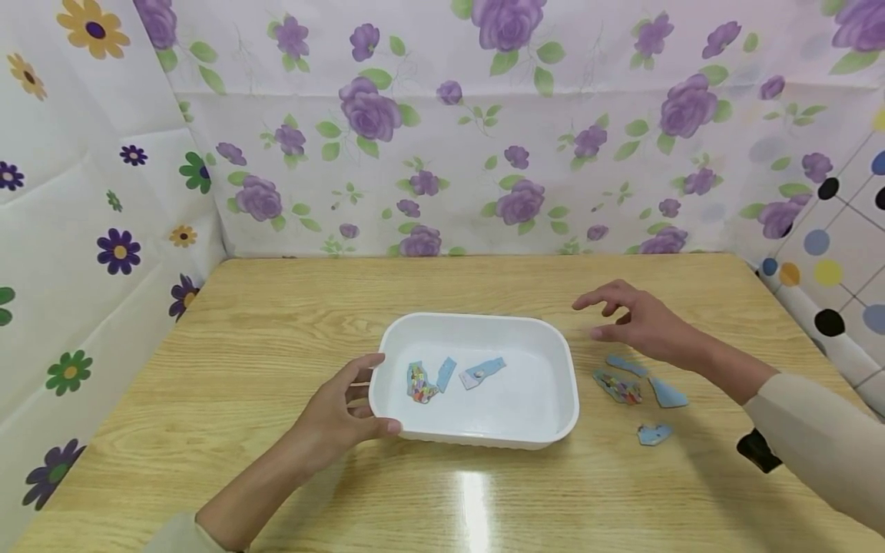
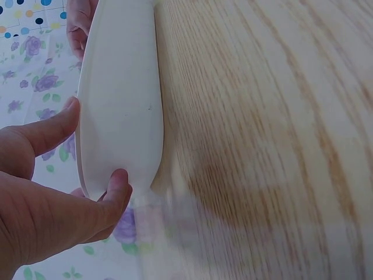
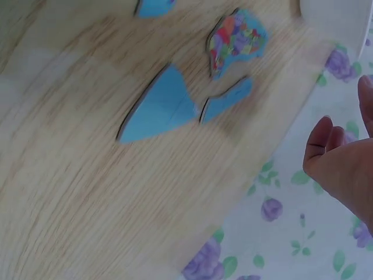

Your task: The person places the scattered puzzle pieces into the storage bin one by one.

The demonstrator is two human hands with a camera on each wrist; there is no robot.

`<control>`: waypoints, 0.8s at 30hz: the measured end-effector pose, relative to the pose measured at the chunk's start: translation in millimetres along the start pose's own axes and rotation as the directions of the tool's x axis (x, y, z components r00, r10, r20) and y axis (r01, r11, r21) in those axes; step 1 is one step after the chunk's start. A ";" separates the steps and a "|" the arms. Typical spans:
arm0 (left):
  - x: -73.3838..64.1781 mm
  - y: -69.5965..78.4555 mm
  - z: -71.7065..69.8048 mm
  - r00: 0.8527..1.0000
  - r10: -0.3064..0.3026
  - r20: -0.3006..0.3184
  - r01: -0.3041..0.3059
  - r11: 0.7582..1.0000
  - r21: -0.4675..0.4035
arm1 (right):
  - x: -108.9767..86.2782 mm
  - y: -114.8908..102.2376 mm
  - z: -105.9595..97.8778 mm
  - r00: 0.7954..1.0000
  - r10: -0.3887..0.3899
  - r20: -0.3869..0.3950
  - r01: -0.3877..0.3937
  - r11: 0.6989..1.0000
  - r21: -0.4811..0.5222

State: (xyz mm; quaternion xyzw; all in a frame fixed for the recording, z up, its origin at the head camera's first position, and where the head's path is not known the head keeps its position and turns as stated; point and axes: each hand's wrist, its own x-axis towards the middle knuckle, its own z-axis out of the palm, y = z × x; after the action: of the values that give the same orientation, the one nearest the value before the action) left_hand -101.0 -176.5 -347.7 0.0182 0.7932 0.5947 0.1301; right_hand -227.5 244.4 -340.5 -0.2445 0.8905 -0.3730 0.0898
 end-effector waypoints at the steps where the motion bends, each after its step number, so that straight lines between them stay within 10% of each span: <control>1: 0.1 0.0 0.1 1.000 0.000 -0.001 0.000 1.000 0.001 | -1.4 2.5 -1.8 1.000 0.000 0.001 0.000 1.000 -0.008; 24: 1.2 -1.5 -0.3 1.000 0.004 -0.001 -0.004 1.000 0.011 | -26.7 46.2 -5.6 0.990 -0.067 0.122 0.074 0.996 -0.051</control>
State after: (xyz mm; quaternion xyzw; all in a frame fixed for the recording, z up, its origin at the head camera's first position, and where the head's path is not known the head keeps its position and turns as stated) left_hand -102.0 -177.0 -349.2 0.0202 0.7964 0.5907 0.1284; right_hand -223.4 289.1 -369.8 -0.3003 0.8842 -0.3359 0.1231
